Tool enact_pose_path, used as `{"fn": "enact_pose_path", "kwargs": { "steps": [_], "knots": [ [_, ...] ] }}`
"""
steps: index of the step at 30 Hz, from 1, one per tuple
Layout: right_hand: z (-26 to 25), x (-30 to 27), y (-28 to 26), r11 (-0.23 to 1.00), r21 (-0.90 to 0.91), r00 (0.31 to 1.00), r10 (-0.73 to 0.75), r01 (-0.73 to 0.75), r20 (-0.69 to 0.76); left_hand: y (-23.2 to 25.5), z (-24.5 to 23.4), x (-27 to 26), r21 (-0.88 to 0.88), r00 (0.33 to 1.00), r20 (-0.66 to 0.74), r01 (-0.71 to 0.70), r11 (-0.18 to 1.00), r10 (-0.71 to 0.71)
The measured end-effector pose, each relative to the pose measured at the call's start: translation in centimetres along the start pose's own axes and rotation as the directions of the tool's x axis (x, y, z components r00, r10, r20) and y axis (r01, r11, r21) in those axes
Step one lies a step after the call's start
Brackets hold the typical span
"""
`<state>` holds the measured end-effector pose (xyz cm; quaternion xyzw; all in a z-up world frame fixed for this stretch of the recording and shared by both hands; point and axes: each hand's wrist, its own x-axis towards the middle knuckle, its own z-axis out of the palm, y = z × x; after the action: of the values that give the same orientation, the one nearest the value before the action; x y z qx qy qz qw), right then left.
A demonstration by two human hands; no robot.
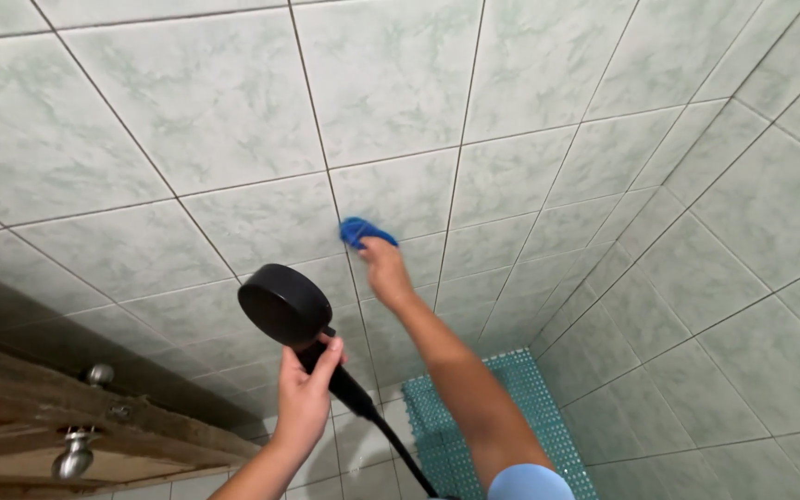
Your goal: Scrub the bathroom wall tiles using a blue sponge while holding a shower head.
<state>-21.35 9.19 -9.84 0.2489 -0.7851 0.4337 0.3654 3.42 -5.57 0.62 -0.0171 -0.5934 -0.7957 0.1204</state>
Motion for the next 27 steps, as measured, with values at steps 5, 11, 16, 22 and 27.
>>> {"fn": "enact_pose_path", "kwargs": {
  "steps": [5,11,16,22,27],
  "knots": [
    [-6.3,-2.0,9.3,0.900,0.169,0.889,0.427,-0.401,-0.168,0.3,-0.9,-0.1,-0.004,0.998,-0.031,0.062,0.998,-0.063],
    [-9.2,-2.6,11.1,0.758,0.473,0.798,0.579,-0.449,-0.171,-1.2,-4.2,-0.5,0.000,0.988,-0.133,0.080,0.997,-0.080],
    [-1.3,-5.0,8.9,0.740,0.524,0.843,0.533,-0.422,-0.073,-1.7,-4.9,-0.4,-0.023,0.970,-0.194,0.148,0.989,-0.150],
    [5.3,-6.5,0.9,0.986,0.165,0.993,0.019,-0.038,0.113,-3.3,-5.4,-0.1,-0.090,0.953,-0.248,0.154,0.984,-0.172],
    [4.2,-7.3,-1.0,0.978,-0.185,0.903,-0.006,0.095,0.431,-2.2,-5.4,-0.1,-0.129,0.955,-0.225,0.168,0.977,-0.193]
  ]
}}
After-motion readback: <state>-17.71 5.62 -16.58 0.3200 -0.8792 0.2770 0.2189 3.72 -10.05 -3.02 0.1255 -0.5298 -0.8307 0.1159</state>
